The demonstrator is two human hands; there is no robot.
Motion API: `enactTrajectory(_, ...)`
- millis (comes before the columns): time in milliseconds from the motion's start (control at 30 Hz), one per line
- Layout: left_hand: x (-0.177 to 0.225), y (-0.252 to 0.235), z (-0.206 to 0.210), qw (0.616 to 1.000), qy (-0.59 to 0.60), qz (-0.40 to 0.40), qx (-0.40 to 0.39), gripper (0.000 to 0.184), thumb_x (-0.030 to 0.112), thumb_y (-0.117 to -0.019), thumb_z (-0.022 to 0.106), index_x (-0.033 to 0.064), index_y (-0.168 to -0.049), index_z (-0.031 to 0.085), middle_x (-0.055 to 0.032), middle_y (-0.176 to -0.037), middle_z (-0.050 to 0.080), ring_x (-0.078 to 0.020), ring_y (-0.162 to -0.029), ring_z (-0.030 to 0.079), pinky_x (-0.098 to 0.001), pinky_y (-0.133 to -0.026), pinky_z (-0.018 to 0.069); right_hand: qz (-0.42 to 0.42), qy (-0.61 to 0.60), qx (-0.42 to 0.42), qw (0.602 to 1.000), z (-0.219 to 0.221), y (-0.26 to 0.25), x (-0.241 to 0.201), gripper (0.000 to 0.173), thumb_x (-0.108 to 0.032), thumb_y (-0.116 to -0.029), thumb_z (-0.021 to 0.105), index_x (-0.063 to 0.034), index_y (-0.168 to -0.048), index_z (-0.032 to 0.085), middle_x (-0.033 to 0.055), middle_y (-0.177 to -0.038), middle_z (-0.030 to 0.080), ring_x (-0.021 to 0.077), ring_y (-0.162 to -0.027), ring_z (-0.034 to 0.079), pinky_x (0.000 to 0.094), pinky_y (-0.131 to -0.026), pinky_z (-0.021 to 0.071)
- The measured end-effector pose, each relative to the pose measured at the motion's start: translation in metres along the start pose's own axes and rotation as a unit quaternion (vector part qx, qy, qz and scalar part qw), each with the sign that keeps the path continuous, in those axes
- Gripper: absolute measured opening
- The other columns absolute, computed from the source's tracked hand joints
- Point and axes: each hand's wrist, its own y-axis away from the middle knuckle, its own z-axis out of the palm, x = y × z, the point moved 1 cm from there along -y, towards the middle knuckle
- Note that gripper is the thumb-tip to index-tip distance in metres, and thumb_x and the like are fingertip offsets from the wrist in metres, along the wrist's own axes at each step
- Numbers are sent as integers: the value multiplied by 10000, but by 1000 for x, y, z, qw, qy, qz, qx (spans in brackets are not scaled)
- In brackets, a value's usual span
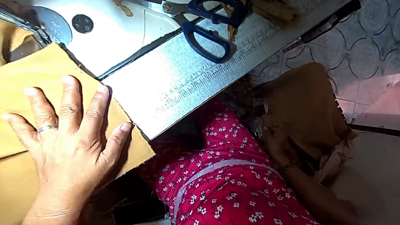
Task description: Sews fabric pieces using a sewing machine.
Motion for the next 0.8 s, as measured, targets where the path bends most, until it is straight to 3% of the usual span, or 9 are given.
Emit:
enactTrajectory(133, 2, -1, -1, 1000, 7, -3, -2, 767, 709, -993, 281, 278, -1627, 323, -97, -1721, 178, -457, -1575, 49, -787, -1155, -7, -27, -31, 32, 999, 0, -1, 5, 330, -235, -986, 676, 55, -1139, 642, 208, -1025, 677, 328, -953, 662, 528, -907, 526)
enactTrajectory(233, 3, -2, -4, 1000, 20, 5, -3, 782, 715, -992, 287, 256, -1623, 336, -115, -1716, 187, -467, -1571, 53, -782, -1155, -14, -56, -99, 47, 992, -8, 2, 8, 257, -160, -957, 709, 85, -1027, 673, 186, -928, 687, 242, -850, 654, 435, -828, 540)
enactTrajectory(367, 1, -4, -7, 999, 54, 7, 4, 780, 724, -982, 333, 248, -1597, 402, -104, -1707, 226, -429, -1578, 98, -760, -1177, 10, -97, -112, 8, 989, -26, 9, 20, 272, -148, -958, 689, 110, -1044, 681, 182, -947, 701, 193, -860, 659, 375, -822, 548)
enactTrajectory(467, 3, -7, -10, 995, 96, 16, 26, 781, 708, -978, 379, 205, -1572, 450, -151, -1676, 292, -465, -1555, 171, -782, -1162, 59, -111, -131, 8, 985, -39, 15, 21, 238, -135, -961, 670, 90, -1041, 670, 125, -915, 687, 118, -822, 637, 313, -791, 539)
enactTrajectory(600, 10, -9, -17, 994, 100, 24, 28, 762, 661, -986, 376, 153, -1542, 490, -182, -1649, 338, -502, -1532, 209, -804, -1137, 81, -130, -135, 16, 982, -56, 23, 7, 246, -123, -990, 628, 112, -1065, 638, 119, -901, 663, 97, -799, 602, 292, -764, 520)
enactTrajectory(700, 14, -9, -17, 993, 110, 26, 26, 749, 654, -979, 395, 156, -1527, 509, -187, -1633, 365, -500, -1525, 231, -802, -1134, 93, -167, -126, 33, 977, -72, 29, -18, 265, -150, -1007, 601, 110, -1057, 615, 90, -854, 616, 70, -723, 547, 265, -682, 485)
enactTrajectory(800, 24, -10, -22, 993, 119, 25, 2, 756, 642, -937, 461, 158, -1515, 524, -213, -1608, 394, -550, -1498, 249, -852, -1079, 119, -250, -120, -63, 959, -94, 46, -63, 211, -175, -973, 613, 31, -1017, 624, 11, -842, 614, 20, -715, 561, 220, -663, 492)
